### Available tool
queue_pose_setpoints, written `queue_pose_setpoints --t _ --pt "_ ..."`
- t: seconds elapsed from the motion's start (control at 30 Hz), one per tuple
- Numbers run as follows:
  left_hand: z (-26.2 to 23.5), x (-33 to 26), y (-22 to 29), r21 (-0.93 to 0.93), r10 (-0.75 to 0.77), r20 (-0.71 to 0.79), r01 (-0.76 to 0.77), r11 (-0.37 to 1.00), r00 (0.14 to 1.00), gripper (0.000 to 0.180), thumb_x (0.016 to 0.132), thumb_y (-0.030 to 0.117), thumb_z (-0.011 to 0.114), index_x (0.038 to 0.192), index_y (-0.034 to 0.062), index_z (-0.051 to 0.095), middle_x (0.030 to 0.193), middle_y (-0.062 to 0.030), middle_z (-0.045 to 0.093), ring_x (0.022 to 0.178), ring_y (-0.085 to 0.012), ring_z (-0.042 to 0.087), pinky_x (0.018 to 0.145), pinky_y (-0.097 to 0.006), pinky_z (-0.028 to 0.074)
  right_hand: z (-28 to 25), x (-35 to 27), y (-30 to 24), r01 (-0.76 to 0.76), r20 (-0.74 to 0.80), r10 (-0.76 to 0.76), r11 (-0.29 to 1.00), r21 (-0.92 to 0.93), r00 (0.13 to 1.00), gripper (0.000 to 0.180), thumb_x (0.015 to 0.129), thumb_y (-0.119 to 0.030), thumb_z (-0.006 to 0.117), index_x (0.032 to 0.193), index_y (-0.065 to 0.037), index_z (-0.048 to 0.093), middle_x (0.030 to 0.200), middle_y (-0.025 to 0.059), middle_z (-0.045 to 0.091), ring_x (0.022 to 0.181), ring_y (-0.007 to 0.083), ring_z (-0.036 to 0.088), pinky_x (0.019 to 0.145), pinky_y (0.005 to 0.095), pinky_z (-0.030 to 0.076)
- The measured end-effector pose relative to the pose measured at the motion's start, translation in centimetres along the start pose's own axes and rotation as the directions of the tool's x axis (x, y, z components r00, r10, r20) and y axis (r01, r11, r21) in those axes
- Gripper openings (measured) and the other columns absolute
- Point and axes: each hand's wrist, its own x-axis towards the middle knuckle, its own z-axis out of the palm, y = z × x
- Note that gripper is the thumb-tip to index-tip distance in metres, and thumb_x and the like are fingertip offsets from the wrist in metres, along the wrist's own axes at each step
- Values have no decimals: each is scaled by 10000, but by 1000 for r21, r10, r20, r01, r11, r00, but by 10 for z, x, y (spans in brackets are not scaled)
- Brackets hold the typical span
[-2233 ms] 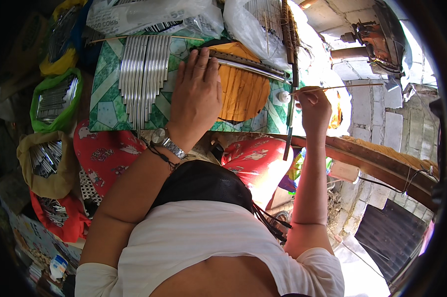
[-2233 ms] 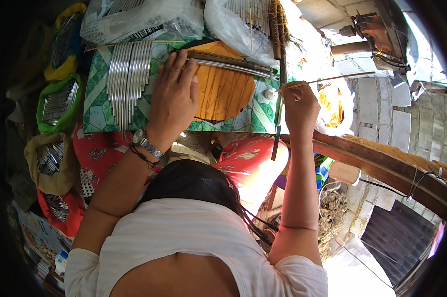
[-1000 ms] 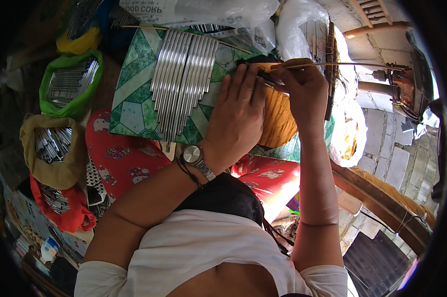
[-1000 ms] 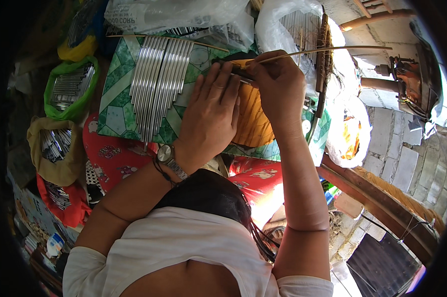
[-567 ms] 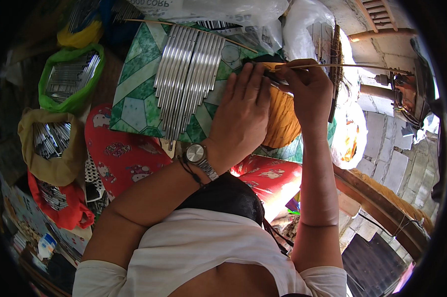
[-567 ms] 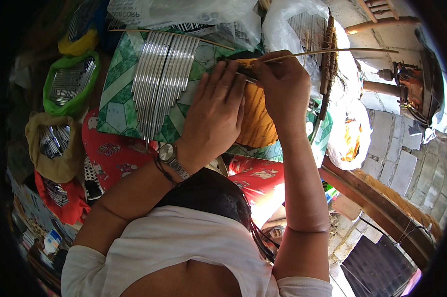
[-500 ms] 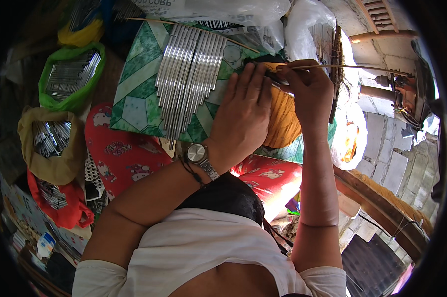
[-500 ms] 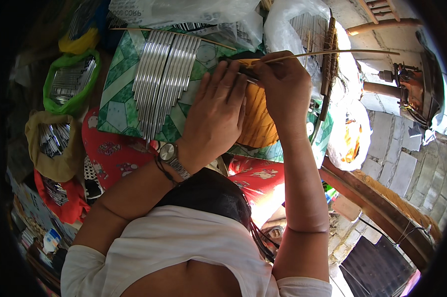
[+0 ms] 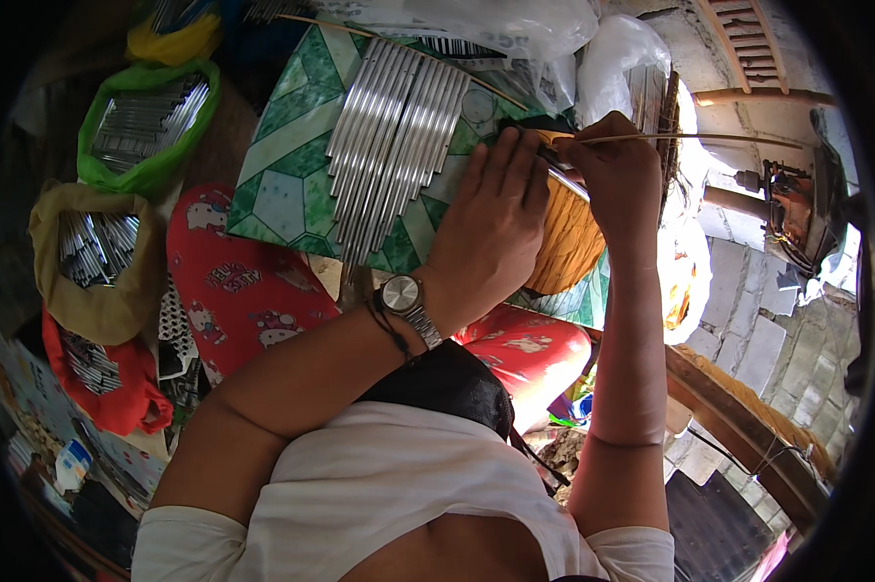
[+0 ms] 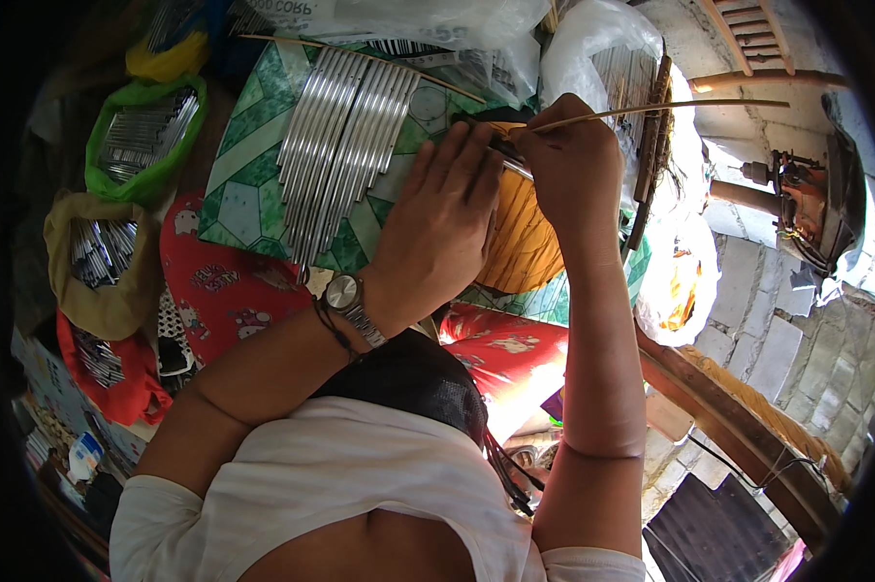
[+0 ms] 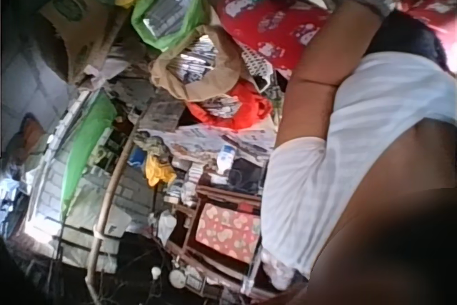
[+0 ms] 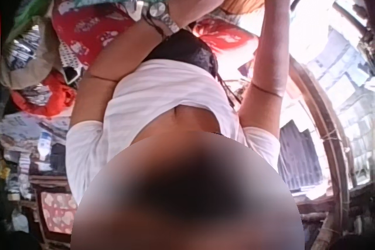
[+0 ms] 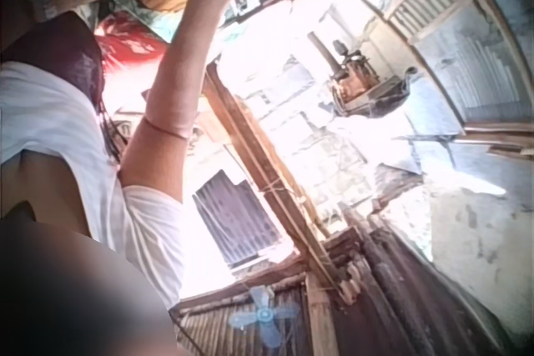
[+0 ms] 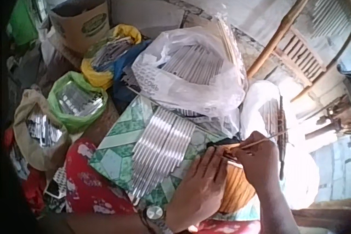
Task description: The person gathers metal rods from nearby bags and arranges them on a low table. They measure the rods with a ruler, then wrap a rubber band around the bundle to secure them. The person repeats this process with additional rods, creating multiple bundles.
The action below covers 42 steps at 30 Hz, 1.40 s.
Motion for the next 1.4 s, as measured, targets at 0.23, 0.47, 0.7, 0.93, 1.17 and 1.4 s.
queue_pose_setpoints --t 0.23,0.47,0.7,0.93,1.17,1.4 --pt "2 -1 0 -10 3 -3 -3 1000 1000 397 944 129 537 1288 -66 572 1467 -230 459 1405 -368 408 1161 -517 319 -1 9 5 9 72 -10 1000 10 997 168 754 -136 766 785 -28 642 689 79 699 657 157 697 610 303 524" --pt "2 0 0 -7 3 -4 -3 1000 1000 389 954 126 529 1291 -65 569 1461 -228 461 1401 -369 412 1158 -516 323 6 12 10 74 55 -72 997 -36 996 148 745 -123 749 765 -48 623 637 80 652 629 200 685 598 321 521" --pt "2 0 0 -12 6 -8 -6 1000 1000 379 963 128 534 1291 -59 568 1452 -228 470 1389 -376 427 1150 -521 334 9 4 -3 151 9 -152 970 -191 988 174 782 -54 751 748 -6 587 652 63 662 620 90 650 571 254 507" --pt "2 1 -1 -30 15 -11 -16 999 1000 372 960 115 542 1288 -60 564 1440 -233 479 1372 -395 445 1140 -528 347 10 2 -12 139 -3 -144 961 -240 990 113 763 -87 712 773 -36 611 672 120 664 658 285 696 630 374 536" --pt "2 0 -3 -87 22 -12 -23 996 1000 414 939 92 558 1319 -70 535 1437 -252 469 1371 -418 437 1145 -537 341 23 -1 -18 132 -90 -156 964 -232 984 160 741 -96 725 740 -26 581 636 108 628 604 192 656 599 313 506" --pt "5 -2 -7 -148 56 15 -53 988 998 507 919 147 521 1358 -104 492 1468 -307 408 1408 -461 362 1189 -535 273 36 -8 -52 43 -33 -72 841 -539 997 139 797 -107 689 874 -31 601 752 225 688 772 415 714 705 479 579"
